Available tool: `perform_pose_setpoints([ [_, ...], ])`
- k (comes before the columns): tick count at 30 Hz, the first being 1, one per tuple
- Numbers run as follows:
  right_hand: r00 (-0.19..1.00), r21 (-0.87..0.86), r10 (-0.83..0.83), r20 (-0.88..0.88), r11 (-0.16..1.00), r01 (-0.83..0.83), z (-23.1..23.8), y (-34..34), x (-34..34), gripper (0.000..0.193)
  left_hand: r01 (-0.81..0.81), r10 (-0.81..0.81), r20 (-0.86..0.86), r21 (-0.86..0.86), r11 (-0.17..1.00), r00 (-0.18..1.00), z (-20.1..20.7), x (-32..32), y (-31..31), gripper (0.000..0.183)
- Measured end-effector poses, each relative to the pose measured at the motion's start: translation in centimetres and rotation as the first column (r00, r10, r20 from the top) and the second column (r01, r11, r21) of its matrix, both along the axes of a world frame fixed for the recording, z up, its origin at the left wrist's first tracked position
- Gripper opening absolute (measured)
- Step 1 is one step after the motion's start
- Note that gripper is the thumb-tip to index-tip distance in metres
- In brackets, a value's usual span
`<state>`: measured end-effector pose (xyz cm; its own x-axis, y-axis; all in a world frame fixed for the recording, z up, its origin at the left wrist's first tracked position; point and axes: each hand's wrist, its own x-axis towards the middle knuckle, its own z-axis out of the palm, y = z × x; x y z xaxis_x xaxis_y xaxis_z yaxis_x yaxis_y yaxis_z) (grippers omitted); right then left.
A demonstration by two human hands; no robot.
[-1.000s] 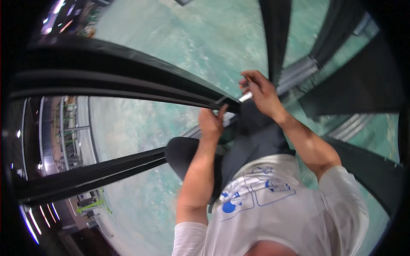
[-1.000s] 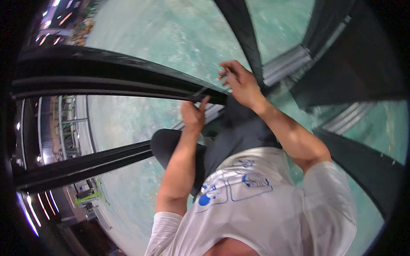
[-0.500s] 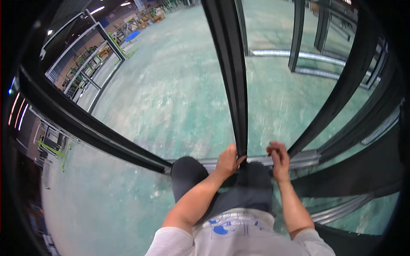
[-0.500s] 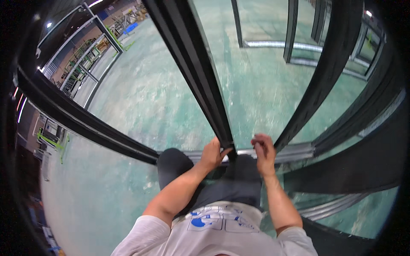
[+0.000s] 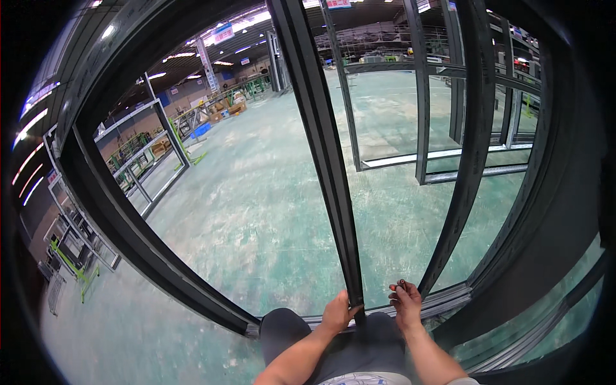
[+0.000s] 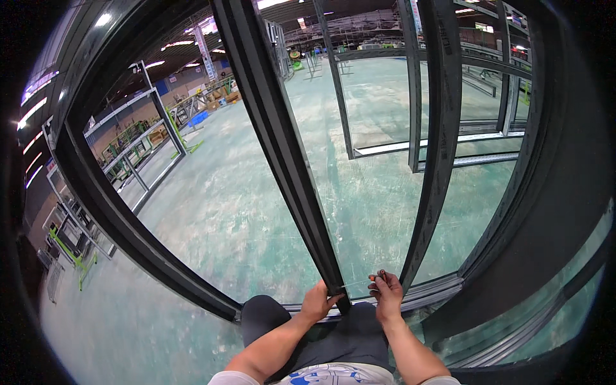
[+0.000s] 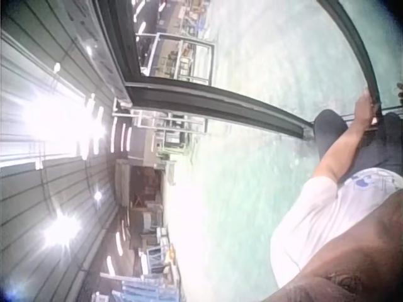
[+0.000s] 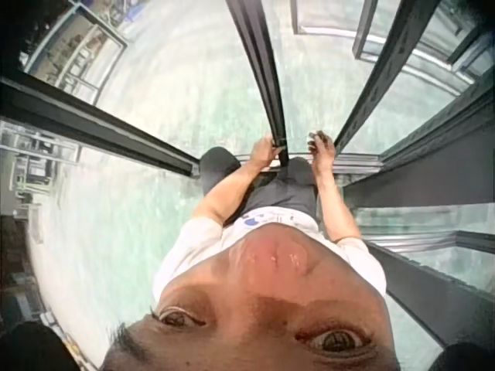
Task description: Assembling and securing components of metal window frames using a screwdriver.
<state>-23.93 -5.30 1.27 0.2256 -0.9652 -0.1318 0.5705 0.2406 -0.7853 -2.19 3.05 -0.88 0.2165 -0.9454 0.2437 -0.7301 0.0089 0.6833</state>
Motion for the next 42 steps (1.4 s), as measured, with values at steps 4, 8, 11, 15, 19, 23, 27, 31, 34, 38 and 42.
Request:
perform_pose_setpoints([
  [4,0.987,0.004,0.061,0.146,0.998,-0.063,-0.8,-0.4,0.9,0.021,-0.041,0.045,0.205,-0.023,0.999,0.978,-2.3,1.4,-0.8,0.054],
  [8,0.976,-0.140,0.188,0.106,0.975,-0.172,1.9,-0.2,2.3,0.016,-0.004,0.008,0.102,-0.036,0.999,0.995,3.9,1.0,-2.1,0.044],
  [11,0.968,-0.018,0.250,0.003,0.968,-0.250,1.5,0.7,3.7,0.015,-0.007,0.010,0.043,-0.070,0.998,0.999,4.3,0.7,-2.6,0.041],
  [15,0.924,0.046,0.372,-0.089,0.928,-0.370,1.2,2.2,4.7,0.013,0.010,-0.009,0.032,-0.035,0.999,0.999,3.4,0.4,-2.0,0.040],
  [19,0.925,0.014,0.374,-0.063,0.927,-0.374,1.5,3.5,6.0,0.013,0.026,-0.024,0.027,-0.052,0.998,0.999,2.9,0.4,-1.4,0.037],
  [23,0.916,0.049,0.374,-0.145,0.927,-0.371,2.9,4.0,6.7,0.012,0.020,-0.020,-0.010,-0.013,1.000,1.000,3.1,0.1,-0.9,0.038],
  [27,0.932,0.031,0.349,-0.097,0.937,-0.348,3.0,4.4,7.3,0.012,0.002,-0.002,0.001,-0.034,0.999,1.000,3.2,0.3,-0.9,0.040],
  [31,0.936,0.065,0.350,-0.012,0.935,-0.349,2.4,4.0,7.6,0.012,0.014,-0.014,0.011,-0.033,0.999,1.000,3.5,0.2,-1.4,0.039],
  [34,0.927,0.081,0.373,0.032,0.924,-0.374,2.1,3.8,7.3,0.011,0.033,-0.030,0.052,-0.069,0.997,0.998,3.5,0.0,-1.4,0.038],
  [38,0.923,0.094,0.370,0.102,0.920,-0.380,2.4,4.0,7.4,0.011,0.016,-0.013,0.064,-0.050,0.999,0.998,2.7,0.6,-1.4,0.038],
  [42,0.920,0.081,0.371,0.124,0.921,-0.382,2.0,3.9,7.3,0.012,0.025,-0.023,0.023,-0.079,0.997,0.999,2.4,0.6,-1.5,0.041],
])
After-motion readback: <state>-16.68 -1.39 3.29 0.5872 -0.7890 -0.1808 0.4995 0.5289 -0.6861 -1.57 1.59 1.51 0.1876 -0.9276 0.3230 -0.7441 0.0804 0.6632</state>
